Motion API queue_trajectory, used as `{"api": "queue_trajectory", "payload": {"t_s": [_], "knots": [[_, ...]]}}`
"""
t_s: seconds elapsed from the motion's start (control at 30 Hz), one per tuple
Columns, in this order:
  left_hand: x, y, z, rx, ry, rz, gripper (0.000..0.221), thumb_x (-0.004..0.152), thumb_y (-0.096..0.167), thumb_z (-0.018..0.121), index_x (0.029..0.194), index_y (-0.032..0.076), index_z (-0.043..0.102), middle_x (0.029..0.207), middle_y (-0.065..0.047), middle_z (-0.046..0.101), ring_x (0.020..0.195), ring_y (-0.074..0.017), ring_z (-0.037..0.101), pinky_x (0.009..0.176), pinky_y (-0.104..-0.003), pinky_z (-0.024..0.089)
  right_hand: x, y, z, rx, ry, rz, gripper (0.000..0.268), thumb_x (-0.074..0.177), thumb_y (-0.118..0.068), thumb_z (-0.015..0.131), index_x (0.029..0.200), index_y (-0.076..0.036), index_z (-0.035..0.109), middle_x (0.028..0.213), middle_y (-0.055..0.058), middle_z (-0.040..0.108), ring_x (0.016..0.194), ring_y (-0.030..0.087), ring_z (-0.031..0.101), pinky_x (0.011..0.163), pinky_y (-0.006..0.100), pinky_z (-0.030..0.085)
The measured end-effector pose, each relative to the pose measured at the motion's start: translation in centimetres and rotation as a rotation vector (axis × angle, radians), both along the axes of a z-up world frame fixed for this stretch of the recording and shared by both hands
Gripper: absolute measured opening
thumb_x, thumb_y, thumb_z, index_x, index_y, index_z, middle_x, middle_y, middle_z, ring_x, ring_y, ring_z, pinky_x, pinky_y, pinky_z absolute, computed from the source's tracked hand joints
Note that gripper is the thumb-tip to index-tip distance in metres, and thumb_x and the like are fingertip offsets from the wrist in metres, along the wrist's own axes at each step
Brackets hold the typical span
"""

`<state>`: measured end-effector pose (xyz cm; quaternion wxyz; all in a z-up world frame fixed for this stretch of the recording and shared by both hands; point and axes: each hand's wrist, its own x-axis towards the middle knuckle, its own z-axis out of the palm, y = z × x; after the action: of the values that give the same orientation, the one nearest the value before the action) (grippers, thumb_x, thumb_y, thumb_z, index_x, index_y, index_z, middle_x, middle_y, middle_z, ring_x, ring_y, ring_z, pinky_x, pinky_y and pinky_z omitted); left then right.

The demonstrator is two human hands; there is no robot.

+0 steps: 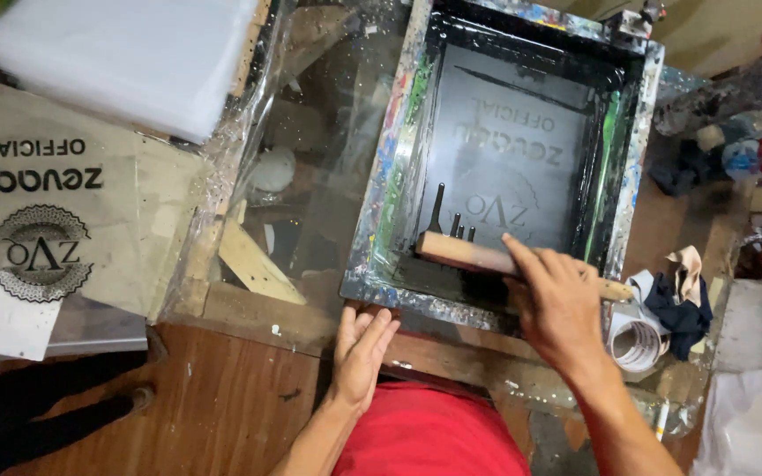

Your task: Manual screen printing of a logo onto clear plastic bags using a screen frame and a squeegee.

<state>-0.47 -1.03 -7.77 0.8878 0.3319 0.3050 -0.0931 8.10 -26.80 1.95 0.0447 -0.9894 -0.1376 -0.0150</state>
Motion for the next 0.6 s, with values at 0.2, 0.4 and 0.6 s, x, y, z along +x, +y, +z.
{"api": "queue_trajectory", "payload": {"t_s": [0.2, 0.4, 0.6], "knots": [[0.3, -0.3, -0.1, 0.056, 0.085, -0.009, 0.030, 0.096, 0.006, 0.070, 0.094, 0.016, 0.042, 0.074, 0.006, 0.032, 0.076, -0.0038, 0.050, 0.121, -0.051, 0.048, -0.7, 0.9, -4.4, -0.168, -0.145, 0.003, 0.060, 0.097, -0.036, 0.065, 0.156, -0.029, 0.055, 0.124, 0.004, 0.064, 0.109, 0.024, 0.061, 0.097, 0.043, 0.036], [0.5, -0.5, 1.0, 0.094, 0.125, -0.033, 0.023, 0.096, 0.006, 0.069, 0.111, 0.013, 0.052, 0.081, 0.002, 0.043, 0.088, -0.0084, 0.057, 0.121, -0.050, 0.050, 0.6, 1.1, -5.2, -0.199, -0.207, -0.025, 0.050, 0.103, -0.037, 0.060, 0.152, -0.034, 0.060, 0.119, 0.004, 0.064, 0.103, 0.026, 0.060, 0.097, 0.043, 0.034], [0.8, -0.6, 1.8, 0.107, 0.217, -0.011, 0.022, 0.095, 0.006, 0.069, 0.110, 0.012, 0.053, 0.094, -0.004, 0.049, 0.098, -0.0149, 0.060, 0.119, -0.052, 0.052, 7.8, 0.1, -5.6, -0.225, -0.221, -0.032, 0.058, 0.099, -0.037, 0.066, 0.157, -0.032, 0.059, 0.116, 0.006, 0.061, 0.100, 0.029, 0.054, 0.094, 0.044, 0.034]]}}
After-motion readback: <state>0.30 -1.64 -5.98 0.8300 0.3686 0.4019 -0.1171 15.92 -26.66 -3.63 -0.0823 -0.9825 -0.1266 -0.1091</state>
